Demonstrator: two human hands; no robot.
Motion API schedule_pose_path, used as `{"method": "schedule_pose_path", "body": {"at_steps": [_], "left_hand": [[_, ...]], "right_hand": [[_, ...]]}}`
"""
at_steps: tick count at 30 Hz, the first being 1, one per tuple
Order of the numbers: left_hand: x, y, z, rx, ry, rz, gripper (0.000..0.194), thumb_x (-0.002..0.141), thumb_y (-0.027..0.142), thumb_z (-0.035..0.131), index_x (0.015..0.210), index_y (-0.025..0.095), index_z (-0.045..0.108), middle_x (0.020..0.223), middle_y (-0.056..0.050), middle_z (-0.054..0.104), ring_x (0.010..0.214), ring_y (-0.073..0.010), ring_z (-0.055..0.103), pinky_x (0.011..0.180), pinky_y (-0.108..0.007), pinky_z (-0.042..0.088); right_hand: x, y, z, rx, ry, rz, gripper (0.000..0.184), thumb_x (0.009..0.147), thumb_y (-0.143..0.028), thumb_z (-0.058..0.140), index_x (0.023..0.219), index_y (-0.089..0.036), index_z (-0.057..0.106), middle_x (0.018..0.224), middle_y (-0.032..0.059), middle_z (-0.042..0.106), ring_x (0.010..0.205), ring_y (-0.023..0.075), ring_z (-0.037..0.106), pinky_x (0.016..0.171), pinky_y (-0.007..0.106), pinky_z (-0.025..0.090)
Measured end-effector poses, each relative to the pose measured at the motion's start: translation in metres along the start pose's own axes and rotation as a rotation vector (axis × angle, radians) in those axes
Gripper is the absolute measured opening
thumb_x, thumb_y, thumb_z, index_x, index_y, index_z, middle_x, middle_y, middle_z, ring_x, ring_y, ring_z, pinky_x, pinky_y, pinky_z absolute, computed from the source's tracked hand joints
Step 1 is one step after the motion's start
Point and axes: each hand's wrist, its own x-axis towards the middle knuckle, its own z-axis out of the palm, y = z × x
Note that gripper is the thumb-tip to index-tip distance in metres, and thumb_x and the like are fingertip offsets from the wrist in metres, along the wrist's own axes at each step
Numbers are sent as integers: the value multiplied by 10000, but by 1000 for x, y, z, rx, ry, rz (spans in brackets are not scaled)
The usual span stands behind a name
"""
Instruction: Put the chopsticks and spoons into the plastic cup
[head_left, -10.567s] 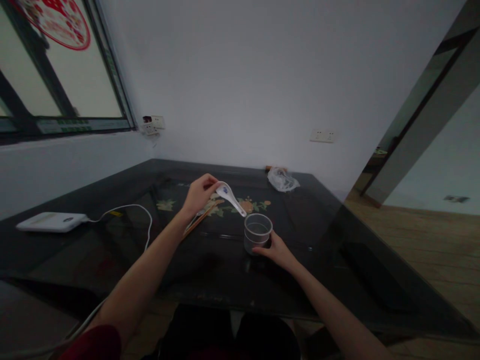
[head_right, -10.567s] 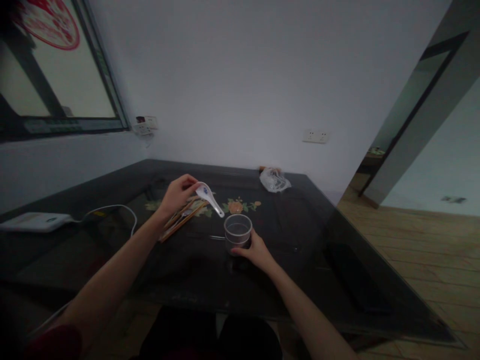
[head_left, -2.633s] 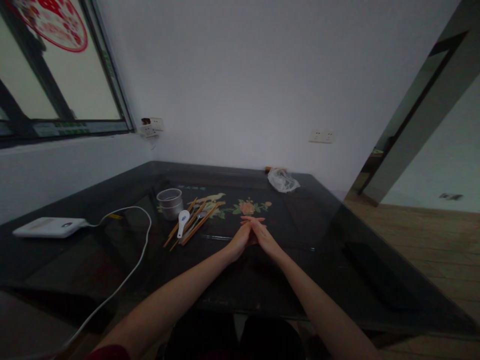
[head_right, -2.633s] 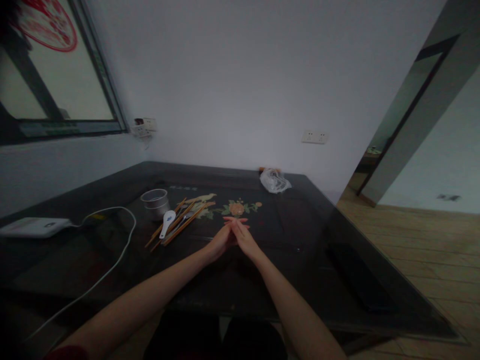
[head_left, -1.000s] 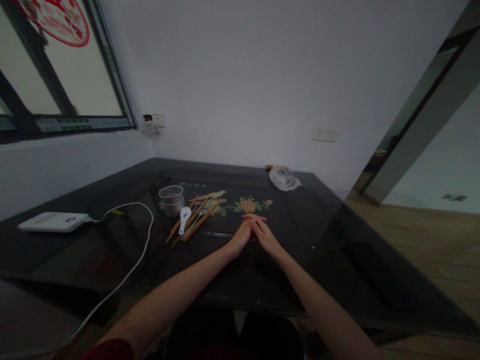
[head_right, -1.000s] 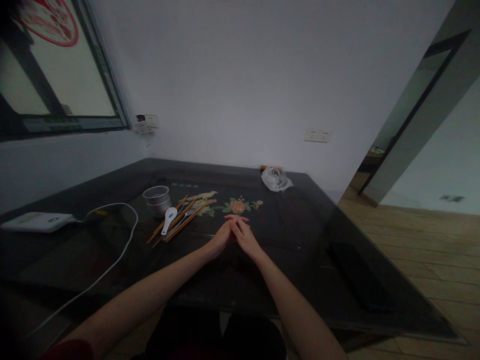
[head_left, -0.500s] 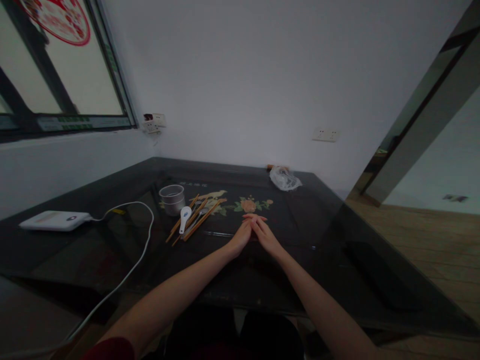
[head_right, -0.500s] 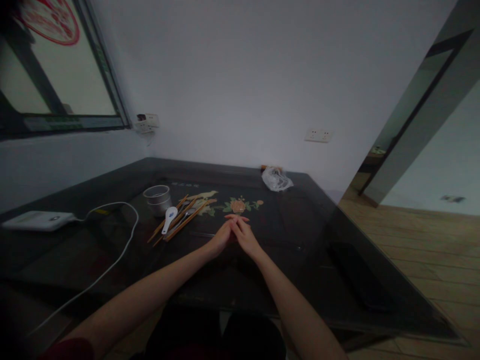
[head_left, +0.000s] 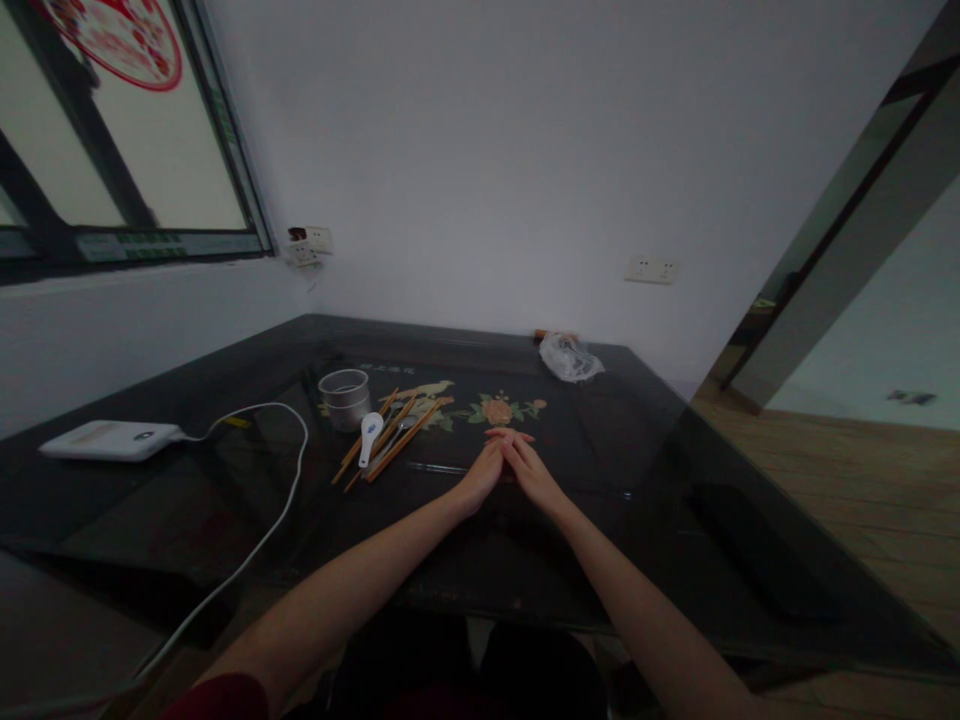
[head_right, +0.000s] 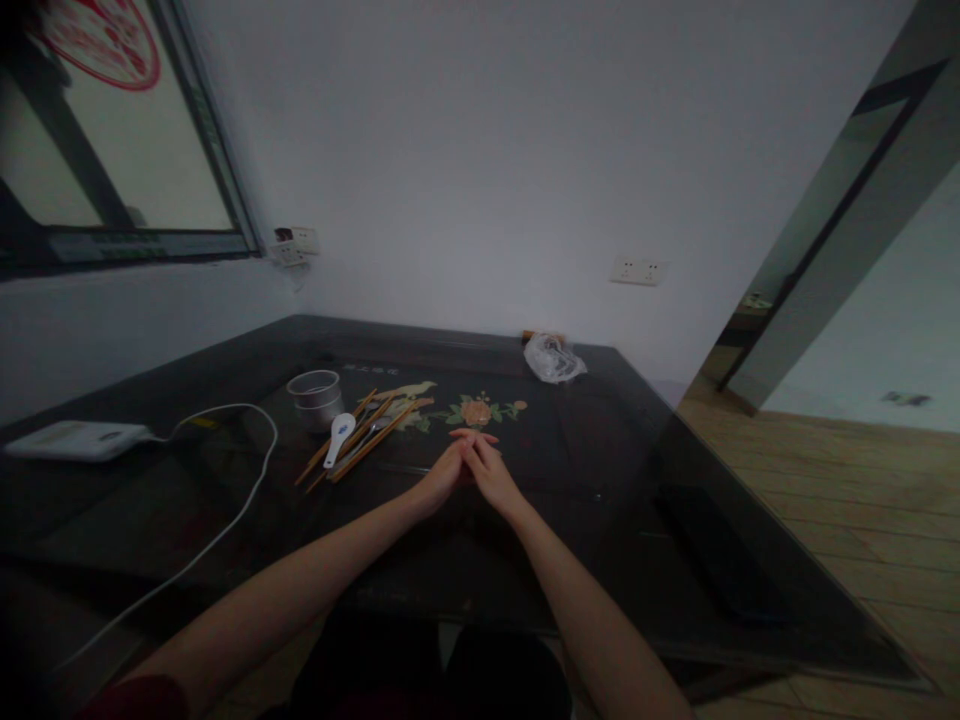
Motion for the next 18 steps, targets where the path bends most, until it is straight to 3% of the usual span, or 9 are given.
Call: {"method": "schedule_pose_path", "body": {"at_steps": [8,18], "left_hand": [[5,-8,-2,6,0,-2,470,870,546,394,1136,205,578,1040,-93,639,950,-216,604,720,-306,505],[2,-3,-1,16,-7,9,466,873,545,387,1114,201,588,1053,-90,632,956,-217,603,747,-321,503]], "right_hand": [[1,4,0,4,-2,0,408,894,-505,411,1178,-255,565,1113,52,608,1074,205,554,963,355,409],[0,3,0,10,-2,20,418,892,-516,408,1175,-251,566,1106,54,612,1067,204,561,962,354,413]]}}
